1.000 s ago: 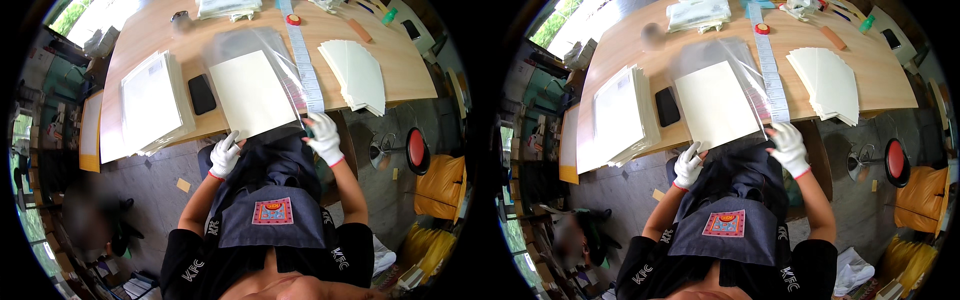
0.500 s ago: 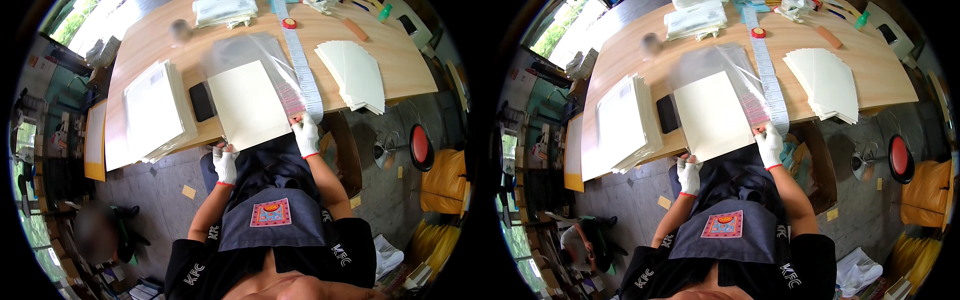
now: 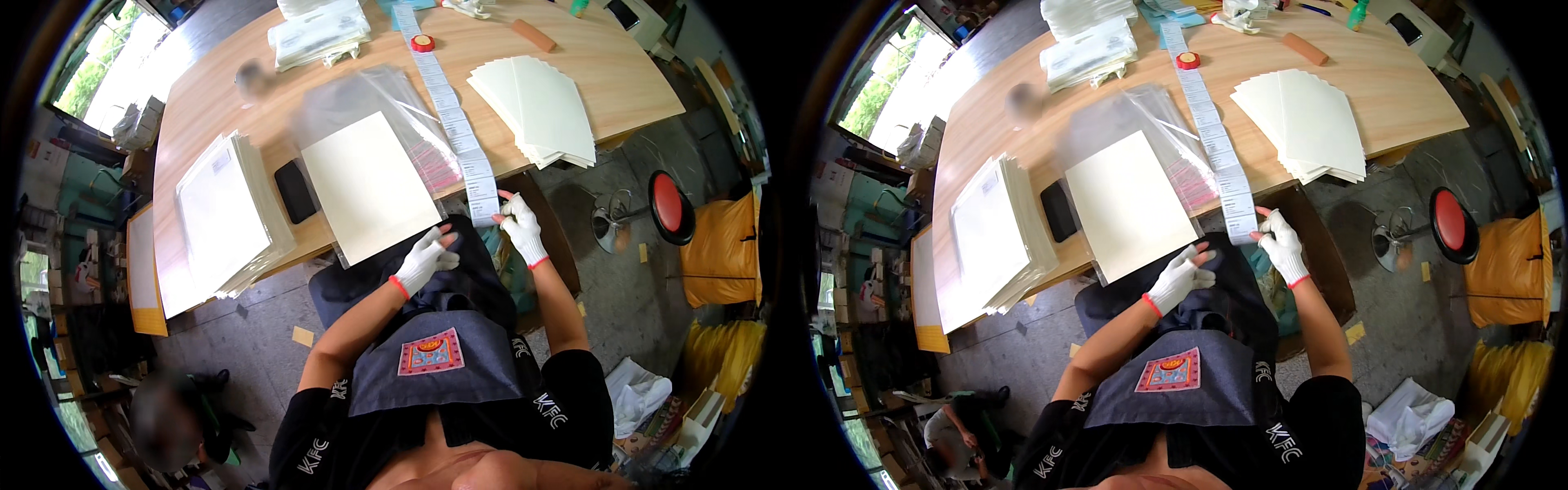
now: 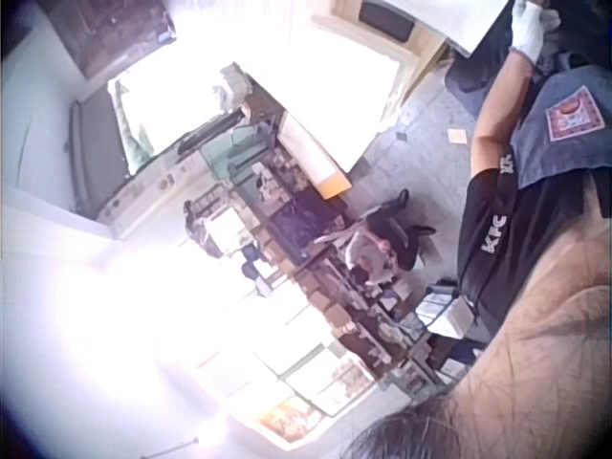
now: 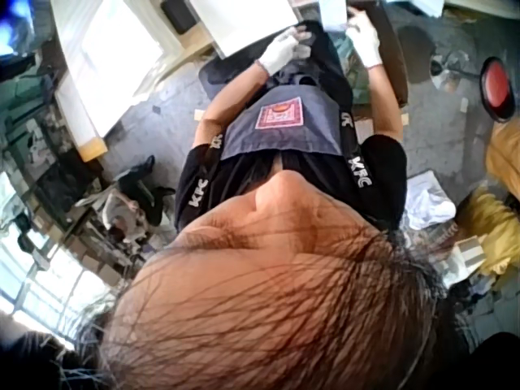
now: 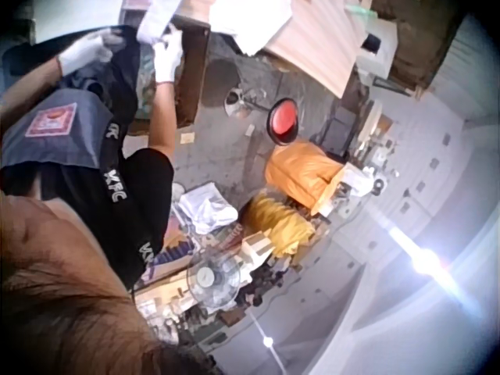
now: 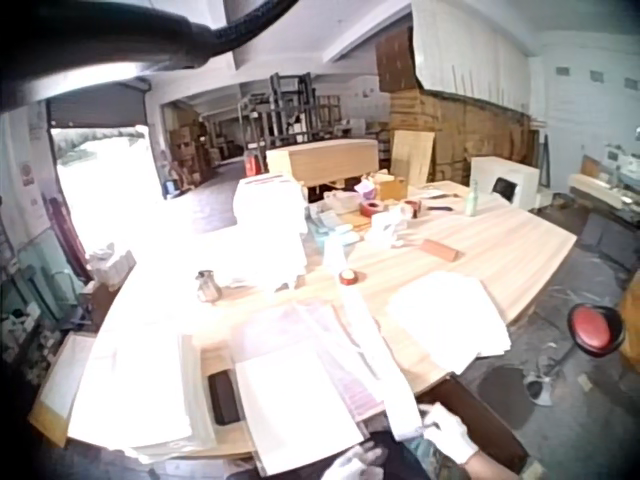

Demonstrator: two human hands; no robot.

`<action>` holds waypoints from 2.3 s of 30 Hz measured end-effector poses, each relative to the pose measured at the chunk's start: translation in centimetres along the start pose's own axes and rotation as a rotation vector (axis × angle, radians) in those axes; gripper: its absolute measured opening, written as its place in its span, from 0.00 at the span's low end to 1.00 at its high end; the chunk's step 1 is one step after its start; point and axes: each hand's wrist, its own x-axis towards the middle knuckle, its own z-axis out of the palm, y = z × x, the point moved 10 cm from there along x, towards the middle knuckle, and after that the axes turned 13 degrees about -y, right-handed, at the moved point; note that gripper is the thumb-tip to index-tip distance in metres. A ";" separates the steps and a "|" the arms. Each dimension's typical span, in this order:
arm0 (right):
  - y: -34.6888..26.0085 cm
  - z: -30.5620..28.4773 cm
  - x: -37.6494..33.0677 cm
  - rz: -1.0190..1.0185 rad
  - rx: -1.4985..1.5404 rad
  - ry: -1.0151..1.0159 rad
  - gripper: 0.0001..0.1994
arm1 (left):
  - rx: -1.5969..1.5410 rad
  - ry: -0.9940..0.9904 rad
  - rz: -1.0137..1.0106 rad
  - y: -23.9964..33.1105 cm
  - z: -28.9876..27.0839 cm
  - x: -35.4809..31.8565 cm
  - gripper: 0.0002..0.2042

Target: The person repeatedly picks up a sheet of white paper, places it onto a clear plastic sheet on the table, and smooths it down with gloved hands. The person then lifts the paper and plastic together and places them onto a growing stack on the left side of the table. This process is repeated continuously throughout the clip.

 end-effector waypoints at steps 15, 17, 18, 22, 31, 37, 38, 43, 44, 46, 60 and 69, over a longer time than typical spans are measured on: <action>-16.4 -2.2 -4.7 -0.534 -0.394 0.167 0.09 | 0.252 -0.152 -0.122 -0.8 2.1 3.5 0.10; -13.2 -2.2 -2.4 -0.301 -0.092 0.047 0.07 | 0.035 -0.123 -0.097 -0.8 1.2 0.0 0.12; -11.6 -1.3 -1.3 -0.216 0.049 -0.027 0.06 | -0.110 -0.062 -0.094 -0.2 1.0 -2.0 0.12; -8.5 6.8 2.2 0.015 0.474 -0.417 0.06 | -0.682 0.457 0.351 -0.6 -12.2 -9.8 0.12; -10.8 15.8 16.4 0.068 0.170 -0.546 0.06 | -0.139 0.546 0.317 1.1 -10.5 -19.9 0.07; -12.0 15.7 20.9 -0.044 -0.385 -0.300 0.10 | -0.168 0.507 0.333 0.7 -10.1 -19.5 0.07; -11.0 16.1 21.5 -0.055 -0.360 -0.283 0.10 | -0.164 0.508 0.334 0.9 -10.1 -19.6 0.06; -14.7 14.2 19.3 -0.301 -0.556 0.042 0.14 | -0.172 0.471 0.383 1.9 -9.9 -20.0 0.06; -15.3 13.0 18.2 -0.258 -0.417 0.015 0.15 | -0.177 0.473 0.395 2.1 -9.8 -20.2 0.06; -15.0 9.8 15.3 -0.264 -0.232 0.014 0.16 | -0.043 0.495 0.401 4.4 -8.7 -20.9 0.08; -11.8 26.3 6.5 0.125 0.533 -0.928 0.09 | 0.701 0.885 0.822 20.6 -6.5 -33.3 0.09; -22.7 36.7 13.2 -0.004 0.124 -0.861 0.21 | 1.105 1.584 0.540 23.0 -18.5 -43.3 0.19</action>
